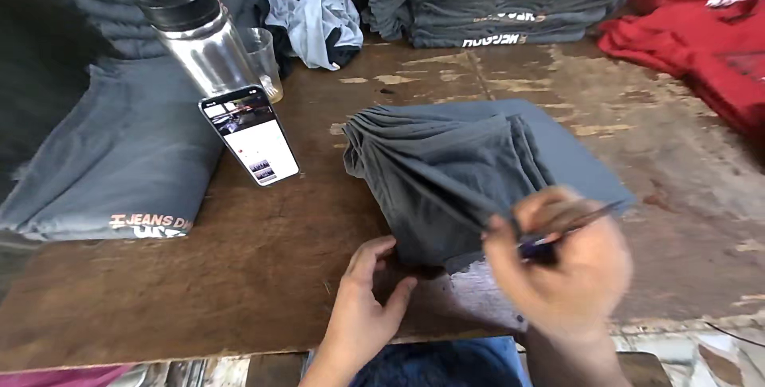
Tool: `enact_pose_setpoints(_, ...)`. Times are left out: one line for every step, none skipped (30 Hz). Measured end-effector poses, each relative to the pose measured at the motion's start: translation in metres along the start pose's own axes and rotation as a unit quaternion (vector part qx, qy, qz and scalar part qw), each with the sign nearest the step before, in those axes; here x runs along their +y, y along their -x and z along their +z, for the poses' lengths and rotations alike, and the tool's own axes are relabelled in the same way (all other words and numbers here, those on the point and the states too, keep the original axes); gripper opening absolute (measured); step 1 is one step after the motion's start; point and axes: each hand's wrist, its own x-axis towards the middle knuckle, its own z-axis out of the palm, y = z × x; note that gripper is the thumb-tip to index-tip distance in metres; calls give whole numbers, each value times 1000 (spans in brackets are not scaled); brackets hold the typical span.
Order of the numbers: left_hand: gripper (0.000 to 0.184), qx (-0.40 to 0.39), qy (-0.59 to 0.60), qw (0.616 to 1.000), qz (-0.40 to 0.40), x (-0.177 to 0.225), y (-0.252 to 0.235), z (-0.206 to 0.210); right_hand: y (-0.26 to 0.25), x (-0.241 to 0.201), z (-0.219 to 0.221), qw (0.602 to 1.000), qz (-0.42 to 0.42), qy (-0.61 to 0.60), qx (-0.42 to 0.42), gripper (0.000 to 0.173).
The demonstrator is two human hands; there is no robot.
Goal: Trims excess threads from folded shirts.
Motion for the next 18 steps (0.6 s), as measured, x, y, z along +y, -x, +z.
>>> enact_pose_setpoints(52,-8,14,1000,8,1,1,5,-12,6,-5,1000,-3,11,23,16)
enact_pose_setpoints(52,-13,19,1000,14,1,0,9,-21,14,-5,999,-2,8,34,15)
enact_pose_setpoints(55,-15,22,1000,17,1,0,12,-27,22,-2,1000,5,-11,26,13)
enact_pose_setpoints(60,-17,28,999,13,1,-1,15,-28,31,1,999,25,-37,-8,13)
enact_pose_setpoints(67,-23,35,999,5,0,-1,17,-26,39,4,995,53,-57,-60,17)
enact_pose_setpoints(73,-36,37,999,-6,0,-1,18,-22,46,8,988,78,-63,-114,26)
enact_pose_setpoints(78,-52,32,998,-13,0,0,18,-16,50,10,981,92,-61,-160,30)
enact_pose_setpoints(80,-66,18,998,-6,0,1,17,-8,50,9,976,86,-64,-189,34)
enact_pose_setpoints(80,-72,-6,997,17,0,2,16,-1,48,6,974,72,-79,-199,35)
enact_pose_setpoints(79,-72,-38,995,56,0,3,15,8,45,3,973,57,-116,-190,32)
enact_pose_setpoints(78,-61,-64,991,102,0,4,14,18,42,-1,970,50,-157,-178,23)
enact_pose_setpoints(74,-39,-78,985,147,-1,5,14,27,38,-3,964,50,-199,-168,16)
enact_pose_setpoints(70,-17,-80,981,178,-1,4,14,35,33,-5,956,55,-243,-157,15)
enact_pose_setpoints(68,-4,-63,979,193,0,4,13,43,28,-6,946,61,-283,-145,18)
enact_pose_setpoints(72,2,-29,980,197,1,4,13,51,23,-6,938,67,-314,-134,21)
enact_pose_setpoints(78,4,13,981,195,2,4,12,58,19,-6,933,69,-333,-120,23)
enact_pose_setpoints(84,3,53,980,191,3,3,12,63,13,-4,932,69,-342,-101,26)
enact_pose_setpoints(87,0,80,979,186,5,3,12,68,9,-2,933,65,-345,-83,28)
